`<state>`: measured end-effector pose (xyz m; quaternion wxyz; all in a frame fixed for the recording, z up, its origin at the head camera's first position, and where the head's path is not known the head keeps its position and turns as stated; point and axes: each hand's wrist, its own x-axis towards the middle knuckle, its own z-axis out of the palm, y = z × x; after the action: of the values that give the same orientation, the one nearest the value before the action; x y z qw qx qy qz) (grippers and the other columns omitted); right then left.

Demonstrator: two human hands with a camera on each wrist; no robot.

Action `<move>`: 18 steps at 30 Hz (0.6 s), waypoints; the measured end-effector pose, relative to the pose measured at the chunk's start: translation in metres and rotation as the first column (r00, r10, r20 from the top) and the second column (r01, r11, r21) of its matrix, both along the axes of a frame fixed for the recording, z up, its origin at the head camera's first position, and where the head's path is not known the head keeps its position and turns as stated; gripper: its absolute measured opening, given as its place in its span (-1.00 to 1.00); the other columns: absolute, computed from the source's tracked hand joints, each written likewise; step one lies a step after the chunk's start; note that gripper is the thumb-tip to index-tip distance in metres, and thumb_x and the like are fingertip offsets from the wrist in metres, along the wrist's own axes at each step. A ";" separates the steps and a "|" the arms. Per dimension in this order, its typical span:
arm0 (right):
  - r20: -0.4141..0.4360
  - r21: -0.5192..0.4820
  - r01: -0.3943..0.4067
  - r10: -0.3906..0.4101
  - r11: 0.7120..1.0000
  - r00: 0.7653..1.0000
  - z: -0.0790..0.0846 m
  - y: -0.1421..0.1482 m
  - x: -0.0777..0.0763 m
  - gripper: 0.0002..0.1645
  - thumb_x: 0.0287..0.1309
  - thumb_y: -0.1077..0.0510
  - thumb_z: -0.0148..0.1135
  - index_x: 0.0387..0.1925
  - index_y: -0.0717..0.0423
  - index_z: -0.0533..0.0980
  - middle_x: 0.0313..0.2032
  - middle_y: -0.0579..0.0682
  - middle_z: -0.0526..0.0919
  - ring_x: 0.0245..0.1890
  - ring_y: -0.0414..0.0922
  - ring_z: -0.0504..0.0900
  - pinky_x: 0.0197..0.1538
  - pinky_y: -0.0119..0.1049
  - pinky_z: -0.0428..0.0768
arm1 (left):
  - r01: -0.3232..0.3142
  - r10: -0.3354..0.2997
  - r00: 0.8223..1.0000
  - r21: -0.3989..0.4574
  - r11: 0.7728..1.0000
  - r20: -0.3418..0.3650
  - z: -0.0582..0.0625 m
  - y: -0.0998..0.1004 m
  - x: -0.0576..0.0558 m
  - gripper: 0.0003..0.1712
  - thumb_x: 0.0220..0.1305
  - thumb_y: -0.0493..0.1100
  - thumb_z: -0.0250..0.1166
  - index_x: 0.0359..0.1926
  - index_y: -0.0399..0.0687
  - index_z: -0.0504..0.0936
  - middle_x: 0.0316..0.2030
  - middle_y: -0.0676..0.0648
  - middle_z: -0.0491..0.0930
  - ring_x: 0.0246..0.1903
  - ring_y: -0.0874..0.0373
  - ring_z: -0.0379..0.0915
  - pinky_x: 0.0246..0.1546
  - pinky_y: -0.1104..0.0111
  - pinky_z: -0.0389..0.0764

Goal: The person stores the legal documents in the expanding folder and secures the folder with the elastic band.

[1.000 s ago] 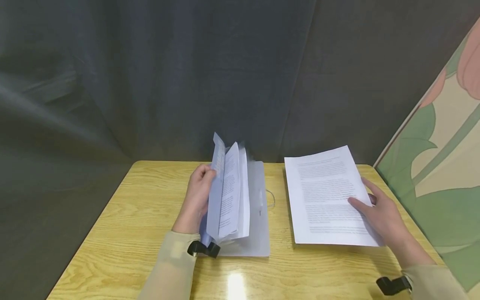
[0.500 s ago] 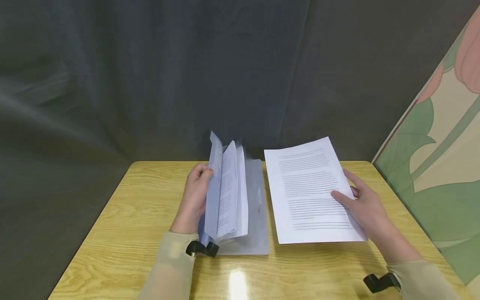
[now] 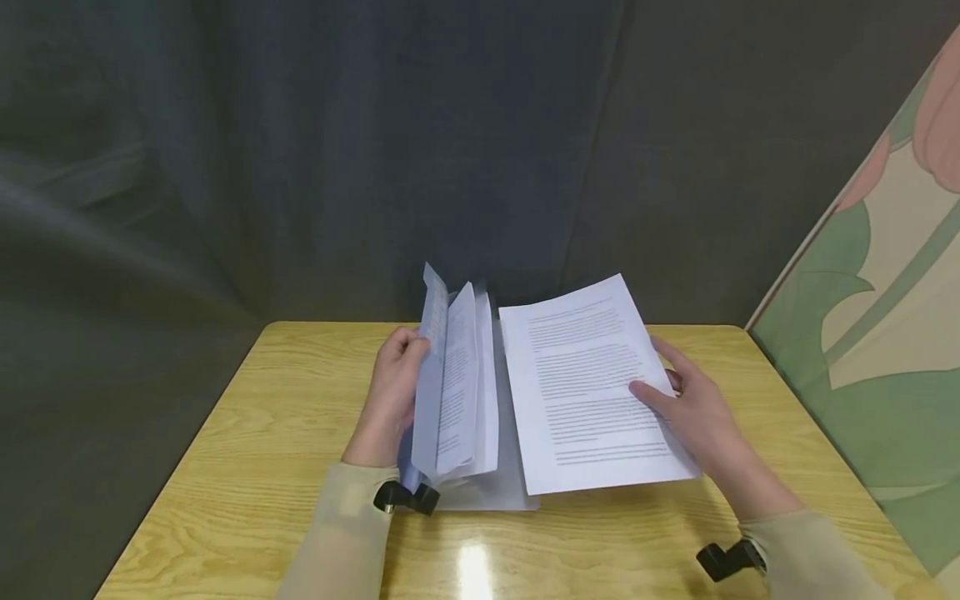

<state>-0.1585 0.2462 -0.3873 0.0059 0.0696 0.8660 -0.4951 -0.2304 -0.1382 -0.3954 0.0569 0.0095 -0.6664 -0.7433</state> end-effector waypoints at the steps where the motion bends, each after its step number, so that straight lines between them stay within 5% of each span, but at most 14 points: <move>1: 0.000 0.008 0.001 -0.001 1.000 1.000 0.000 -0.002 -0.001 0.08 0.55 -0.05 0.38 0.81 -0.21 -0.05 0.40 0.43 0.52 -0.26 -0.01 0.81 -0.28 -0.19 0.72 | -0.001 0.001 1.000 -0.009 1.000 0.009 0.000 0.000 0.000 -0.85 0.59 -0.24 0.11 -0.22 -0.15 0.45 -0.26 -0.08 0.37 -0.35 0.12 0.36 -0.41 0.40 0.33; 18: -0.011 0.081 -0.021 0.022 0.996 1.000 0.006 -0.029 -0.014 0.04 0.54 -0.04 0.38 0.80 -0.18 0.02 0.32 0.36 0.58 -0.20 0.00 0.76 -0.21 -0.21 0.69 | -0.007 0.007 1.000 0.027 1.000 0.008 -0.001 0.010 -0.004 -0.86 0.58 -0.28 0.11 -0.20 -0.25 0.49 -0.20 -0.12 0.44 -0.31 0.09 0.40 -0.40 0.41 0.35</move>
<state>-0.1723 0.2176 -0.3817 0.0034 0.0574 0.8862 -0.4598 -0.2340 -0.1284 -0.3964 0.0566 0.0157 -0.6564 -0.7521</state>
